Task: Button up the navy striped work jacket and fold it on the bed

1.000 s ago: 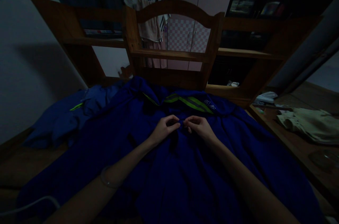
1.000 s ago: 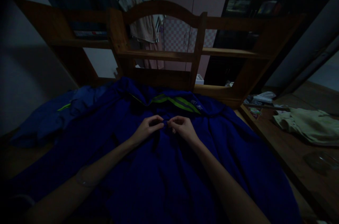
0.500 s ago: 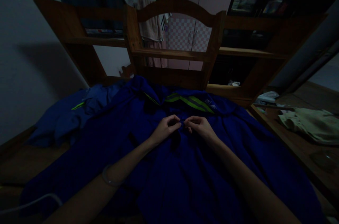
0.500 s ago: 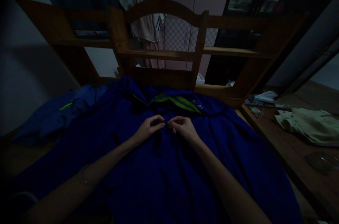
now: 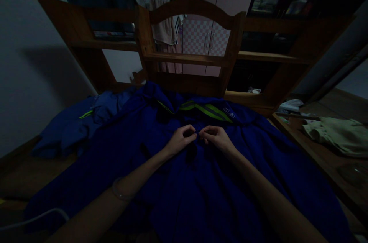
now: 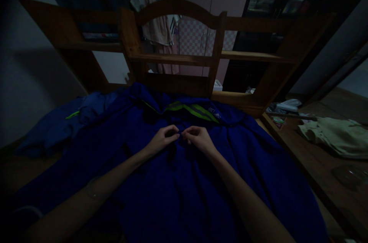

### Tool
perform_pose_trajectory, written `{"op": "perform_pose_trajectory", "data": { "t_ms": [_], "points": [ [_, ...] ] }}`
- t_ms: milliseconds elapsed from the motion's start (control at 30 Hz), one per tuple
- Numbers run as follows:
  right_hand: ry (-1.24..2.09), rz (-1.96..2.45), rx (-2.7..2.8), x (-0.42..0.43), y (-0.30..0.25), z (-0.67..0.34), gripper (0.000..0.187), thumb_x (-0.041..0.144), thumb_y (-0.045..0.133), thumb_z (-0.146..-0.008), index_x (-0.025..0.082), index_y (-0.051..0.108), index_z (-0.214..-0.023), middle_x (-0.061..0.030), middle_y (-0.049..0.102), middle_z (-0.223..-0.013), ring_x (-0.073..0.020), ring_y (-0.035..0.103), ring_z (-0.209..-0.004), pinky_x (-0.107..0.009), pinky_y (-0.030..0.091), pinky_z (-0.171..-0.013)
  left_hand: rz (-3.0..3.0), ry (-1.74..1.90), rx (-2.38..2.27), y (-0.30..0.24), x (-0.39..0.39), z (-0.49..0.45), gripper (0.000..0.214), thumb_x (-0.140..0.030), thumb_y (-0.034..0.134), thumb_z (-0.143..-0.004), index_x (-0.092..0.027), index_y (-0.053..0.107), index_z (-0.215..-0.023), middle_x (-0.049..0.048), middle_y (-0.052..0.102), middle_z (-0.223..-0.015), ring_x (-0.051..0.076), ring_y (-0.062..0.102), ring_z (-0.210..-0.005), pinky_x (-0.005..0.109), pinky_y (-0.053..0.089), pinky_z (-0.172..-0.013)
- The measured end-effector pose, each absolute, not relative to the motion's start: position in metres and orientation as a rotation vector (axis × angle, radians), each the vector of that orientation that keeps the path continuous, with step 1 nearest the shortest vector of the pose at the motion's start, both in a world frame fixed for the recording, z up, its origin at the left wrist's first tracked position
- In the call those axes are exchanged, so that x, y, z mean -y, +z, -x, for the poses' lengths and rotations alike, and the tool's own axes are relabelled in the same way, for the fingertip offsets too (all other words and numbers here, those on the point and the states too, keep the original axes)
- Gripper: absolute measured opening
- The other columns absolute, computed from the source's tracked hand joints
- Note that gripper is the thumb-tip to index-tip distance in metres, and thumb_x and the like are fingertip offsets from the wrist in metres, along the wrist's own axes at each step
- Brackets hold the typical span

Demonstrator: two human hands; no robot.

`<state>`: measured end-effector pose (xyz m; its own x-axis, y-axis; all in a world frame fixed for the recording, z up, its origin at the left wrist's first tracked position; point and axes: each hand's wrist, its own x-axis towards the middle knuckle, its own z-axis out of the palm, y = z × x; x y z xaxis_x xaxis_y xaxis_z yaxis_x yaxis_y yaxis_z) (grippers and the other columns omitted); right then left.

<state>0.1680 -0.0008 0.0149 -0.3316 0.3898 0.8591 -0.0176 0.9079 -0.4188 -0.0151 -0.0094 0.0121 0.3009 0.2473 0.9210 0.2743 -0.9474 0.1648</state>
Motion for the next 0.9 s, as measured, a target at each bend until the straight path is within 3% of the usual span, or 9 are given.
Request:
{"op": "perform_pose_trajectory", "data": {
  "t_ms": [900],
  "points": [
    [0.551,0.306,1.868,0.001,0.0168,-0.169,0.023,0.035,0.067,-0.069,0.012,0.065,-0.072,-0.0026,0.063,-0.064,-0.0066,0.048,-0.046,-0.02,0.034,-0.046,2.627,-1.786,0.527,0.0125,0.0131,0.0154,0.015,-0.028,0.056,-0.076,-0.016,0.057,-0.085,-0.0018,0.054,-0.073,0.012,0.05,-0.068,0.022,0.037,-0.063]
  ]
}}
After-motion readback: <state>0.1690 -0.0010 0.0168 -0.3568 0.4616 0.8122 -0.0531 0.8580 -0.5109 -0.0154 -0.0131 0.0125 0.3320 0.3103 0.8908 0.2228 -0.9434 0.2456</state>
